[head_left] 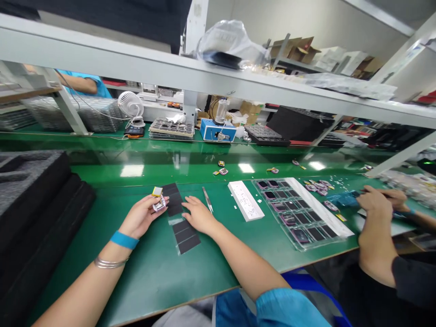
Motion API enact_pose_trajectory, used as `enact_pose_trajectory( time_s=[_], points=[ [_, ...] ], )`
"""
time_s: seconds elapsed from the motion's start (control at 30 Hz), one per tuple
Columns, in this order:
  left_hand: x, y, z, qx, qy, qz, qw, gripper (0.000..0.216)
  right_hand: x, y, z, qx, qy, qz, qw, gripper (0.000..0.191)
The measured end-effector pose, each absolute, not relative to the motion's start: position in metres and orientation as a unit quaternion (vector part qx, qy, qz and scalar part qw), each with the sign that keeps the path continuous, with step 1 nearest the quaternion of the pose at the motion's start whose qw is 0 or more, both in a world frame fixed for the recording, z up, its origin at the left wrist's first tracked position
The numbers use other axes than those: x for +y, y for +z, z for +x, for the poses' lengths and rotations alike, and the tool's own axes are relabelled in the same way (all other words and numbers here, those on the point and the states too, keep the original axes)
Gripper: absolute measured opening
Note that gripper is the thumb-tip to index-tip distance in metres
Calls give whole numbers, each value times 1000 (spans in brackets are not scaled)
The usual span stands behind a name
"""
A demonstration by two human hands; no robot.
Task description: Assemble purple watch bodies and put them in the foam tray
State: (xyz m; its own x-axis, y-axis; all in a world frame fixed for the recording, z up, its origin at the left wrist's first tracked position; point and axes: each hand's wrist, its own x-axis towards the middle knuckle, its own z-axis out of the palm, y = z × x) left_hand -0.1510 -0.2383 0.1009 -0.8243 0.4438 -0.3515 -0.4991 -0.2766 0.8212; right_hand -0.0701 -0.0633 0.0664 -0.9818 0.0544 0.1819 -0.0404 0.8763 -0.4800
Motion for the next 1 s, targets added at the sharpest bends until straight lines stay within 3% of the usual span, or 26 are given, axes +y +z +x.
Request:
enact_pose_trajectory(
  time_s=[0.1,0.3,1.0],
  points=[
    [-232,97,-152,514,797,-16,316,11,-71,59,-66,-977,191,21,92,28],
    [-223,77,-146,498,802,-11,329,13,-74,57,-77,-967,213,12,138,15],
    [-220,71,-149,468,828,14,308,12,-63,72,-99,-953,301,-30,29,7]
  ],
)
